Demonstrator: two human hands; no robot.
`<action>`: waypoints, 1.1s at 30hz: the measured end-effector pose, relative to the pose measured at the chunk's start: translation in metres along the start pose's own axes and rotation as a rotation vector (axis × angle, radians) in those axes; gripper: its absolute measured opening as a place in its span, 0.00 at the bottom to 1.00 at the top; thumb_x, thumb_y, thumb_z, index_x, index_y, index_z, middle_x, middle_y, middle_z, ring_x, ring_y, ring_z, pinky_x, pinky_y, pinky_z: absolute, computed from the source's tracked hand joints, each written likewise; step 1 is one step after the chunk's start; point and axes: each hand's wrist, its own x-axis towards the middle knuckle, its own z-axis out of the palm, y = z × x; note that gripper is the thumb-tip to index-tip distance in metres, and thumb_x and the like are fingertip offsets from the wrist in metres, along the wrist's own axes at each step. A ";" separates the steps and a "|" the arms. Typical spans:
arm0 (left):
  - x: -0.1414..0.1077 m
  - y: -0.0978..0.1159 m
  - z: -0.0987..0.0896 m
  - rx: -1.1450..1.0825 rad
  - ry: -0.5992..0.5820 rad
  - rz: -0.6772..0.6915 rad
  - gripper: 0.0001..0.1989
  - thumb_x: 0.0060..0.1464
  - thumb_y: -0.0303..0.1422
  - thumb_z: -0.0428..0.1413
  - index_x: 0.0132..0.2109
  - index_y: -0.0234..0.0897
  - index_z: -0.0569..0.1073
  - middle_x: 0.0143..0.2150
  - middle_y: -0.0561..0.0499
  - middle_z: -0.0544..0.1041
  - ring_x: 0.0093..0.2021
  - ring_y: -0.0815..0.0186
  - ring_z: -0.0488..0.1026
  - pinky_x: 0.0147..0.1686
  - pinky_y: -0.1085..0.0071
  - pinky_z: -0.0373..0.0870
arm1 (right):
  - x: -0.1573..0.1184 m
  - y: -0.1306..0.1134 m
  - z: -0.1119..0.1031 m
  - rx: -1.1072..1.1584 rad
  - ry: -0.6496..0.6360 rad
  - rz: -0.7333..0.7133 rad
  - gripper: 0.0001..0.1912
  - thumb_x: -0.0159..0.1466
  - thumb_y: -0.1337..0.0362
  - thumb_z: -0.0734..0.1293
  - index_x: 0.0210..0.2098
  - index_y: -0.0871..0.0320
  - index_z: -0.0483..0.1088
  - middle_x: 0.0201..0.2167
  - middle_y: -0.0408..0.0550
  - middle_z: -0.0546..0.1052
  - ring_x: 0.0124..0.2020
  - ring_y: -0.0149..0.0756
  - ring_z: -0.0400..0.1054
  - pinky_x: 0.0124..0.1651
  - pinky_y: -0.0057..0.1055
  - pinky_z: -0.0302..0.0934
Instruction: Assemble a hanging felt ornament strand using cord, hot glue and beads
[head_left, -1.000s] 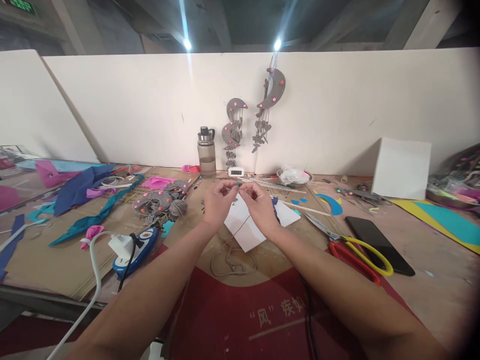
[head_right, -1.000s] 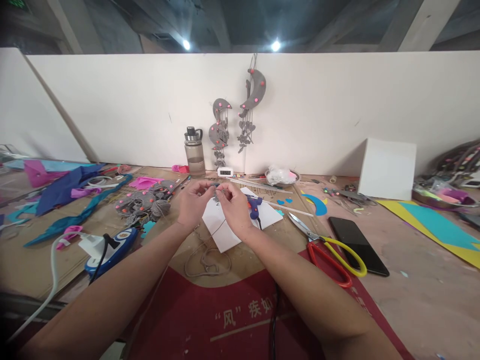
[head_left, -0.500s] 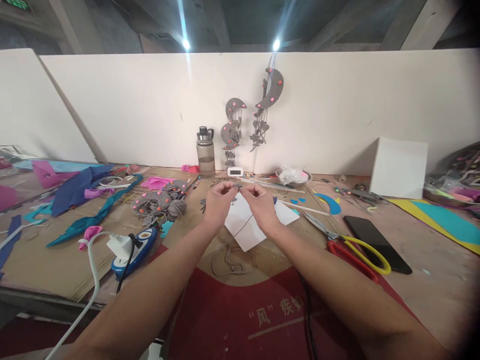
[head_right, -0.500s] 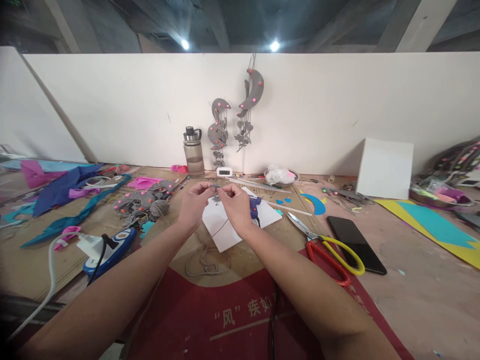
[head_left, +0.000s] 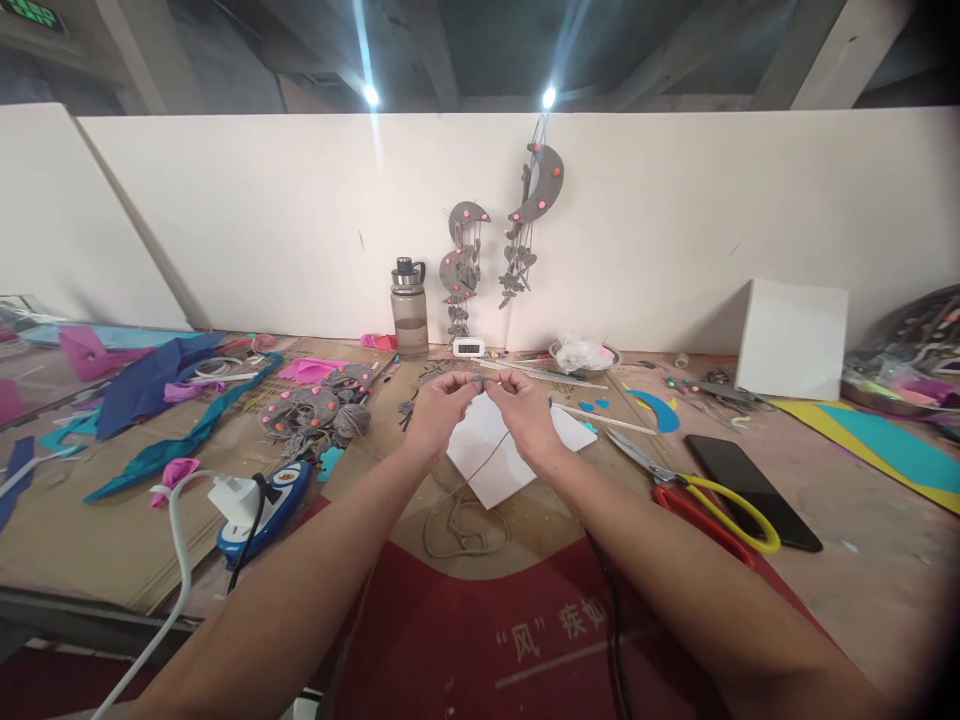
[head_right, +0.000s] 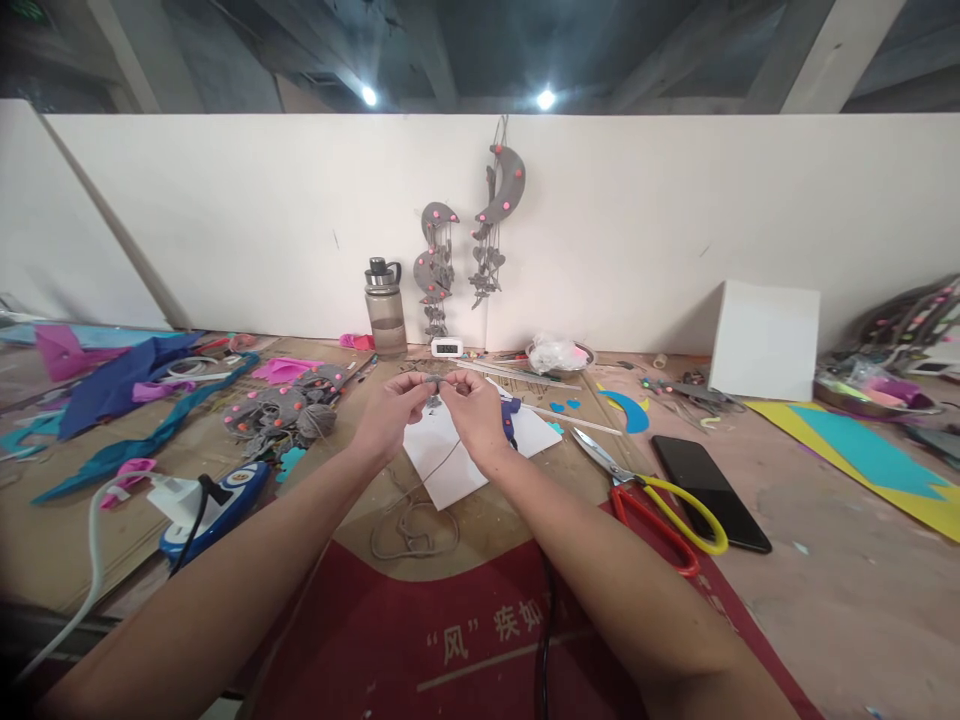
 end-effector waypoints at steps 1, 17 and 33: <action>0.000 0.001 -0.001 0.012 -0.009 -0.005 0.10 0.42 0.36 0.61 0.30 0.35 0.73 0.20 0.59 0.62 0.19 0.77 0.53 0.19 0.77 0.46 | 0.001 0.001 -0.001 -0.005 -0.002 0.004 0.08 0.51 0.59 0.66 0.28 0.57 0.68 0.20 0.37 0.64 0.23 0.27 0.52 0.27 0.27 0.47; 0.003 0.002 -0.004 0.258 0.025 0.031 0.06 0.41 0.33 0.58 0.28 0.35 0.74 0.20 0.56 0.69 0.19 0.75 0.59 0.19 0.76 0.53 | 0.002 0.005 -0.004 -0.204 -0.068 -0.051 0.05 0.51 0.61 0.64 0.26 0.56 0.68 0.19 0.38 0.66 0.22 0.29 0.56 0.25 0.26 0.49; 0.008 0.012 -0.017 0.494 -0.127 0.064 0.07 0.41 0.33 0.59 0.28 0.34 0.77 0.24 0.51 0.74 0.22 0.72 0.65 0.21 0.76 0.58 | 0.010 0.015 -0.014 -0.369 -0.172 -0.067 0.08 0.52 0.59 0.64 0.28 0.57 0.69 0.20 0.39 0.69 0.21 0.28 0.55 0.24 0.26 0.47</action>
